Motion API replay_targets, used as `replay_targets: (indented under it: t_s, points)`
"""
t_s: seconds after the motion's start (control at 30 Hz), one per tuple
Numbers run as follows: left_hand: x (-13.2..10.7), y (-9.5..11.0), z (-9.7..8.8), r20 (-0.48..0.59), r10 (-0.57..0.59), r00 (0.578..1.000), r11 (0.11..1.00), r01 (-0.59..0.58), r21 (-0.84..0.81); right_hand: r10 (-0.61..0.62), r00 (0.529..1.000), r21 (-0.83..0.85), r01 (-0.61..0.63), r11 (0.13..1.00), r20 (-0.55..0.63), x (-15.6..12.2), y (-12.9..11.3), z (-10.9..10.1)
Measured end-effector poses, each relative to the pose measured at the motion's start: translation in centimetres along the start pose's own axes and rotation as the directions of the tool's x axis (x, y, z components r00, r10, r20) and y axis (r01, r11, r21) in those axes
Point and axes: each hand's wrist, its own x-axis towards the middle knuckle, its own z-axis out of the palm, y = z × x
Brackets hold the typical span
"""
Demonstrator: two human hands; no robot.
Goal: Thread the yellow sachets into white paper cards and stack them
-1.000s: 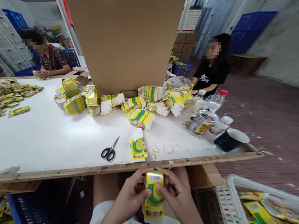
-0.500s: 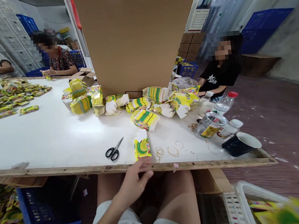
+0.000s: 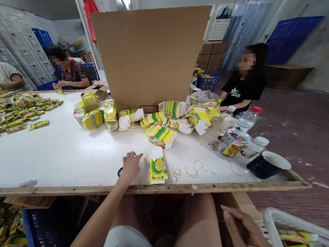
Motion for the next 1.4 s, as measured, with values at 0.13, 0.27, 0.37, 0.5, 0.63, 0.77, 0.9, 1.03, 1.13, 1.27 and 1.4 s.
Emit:
replay_targets:
  t_s: [0.13, 0.27, 0.37, 0.5, 0.63, 0.77, 0.9, 1.03, 1.13, 1.27, 1.4]
  points:
    - [0.1, -0.7, 0.3, 0.006, -0.024, 1.000, 0.996, 0.024, 0.083, 0.035, 0.999, -0.006, -0.034, 0.999, 0.038, 0.0, 0.8, 0.6]
    - [-0.3, -0.6, 0.5, -0.014, -0.050, 0.999, 0.996, 0.051, 0.074, 0.060, 0.997, -0.016, -0.059, 0.998, 0.057, -0.1, 1.4, 0.7]
    - [-0.9, 0.0, 0.5, -0.023, -0.036, 0.999, 0.999, 0.036, -0.001, 0.068, 0.992, 0.011, -0.070, 0.997, 0.109, 0.0, 1.2, 0.9]
    - [-1.7, 1.1, 0.1, -0.035, -0.022, 0.999, 0.986, 0.016, -0.166, 0.067, 0.984, 0.052, -0.076, 0.996, 0.167, -0.1, 0.8, 1.7]
    - [-2.6, 2.0, -0.1, -0.037, -0.009, 0.999, 0.928, -0.006, -0.373, 0.063, 0.986, 0.090, -0.077, 0.993, 0.157, -0.2, 0.2, 3.4]
    - [-3.6, 3.1, -0.1, -0.038, -0.021, 0.999, 0.814, -0.005, -0.581, -0.024, 0.977, 0.222, -0.024, 0.975, 0.210, 0.0, -2.1, 5.9]
    - [-4.5, 3.1, -0.7, -0.018, -0.058, 0.998, 0.699, 0.028, -0.715, -0.142, 0.954, 0.232, 0.081, 0.969, 0.263, 1.2, -4.3, 8.8]
    - [-5.4, 1.8, -1.9, -0.039, -0.109, 0.993, 0.685, 0.047, -0.727, -0.202, 0.933, 0.074, 0.188, 0.979, 0.297, 3.2, -4.7, 12.0]
    - [-6.1, 1.5, -2.0, -0.063, -0.089, 0.994, 0.736, 0.023, -0.677, -0.164, 0.941, -0.035, 0.182, 0.983, 0.297, 4.7, -4.7, 14.3]
    - [-7.6, 3.2, -0.2, -0.018, 0.094, 0.995, 0.788, -0.085, -0.610, -0.116, 0.946, -0.172, 0.174, 0.970, 0.303, 5.7, -5.0, 16.5]
    - [-8.9, 5.5, 1.7, 0.042, 0.220, 0.975, 0.810, -0.159, -0.564, -0.122, 0.946, -0.214, 0.191, 0.958, 0.301, 5.3, -5.2, 16.9]
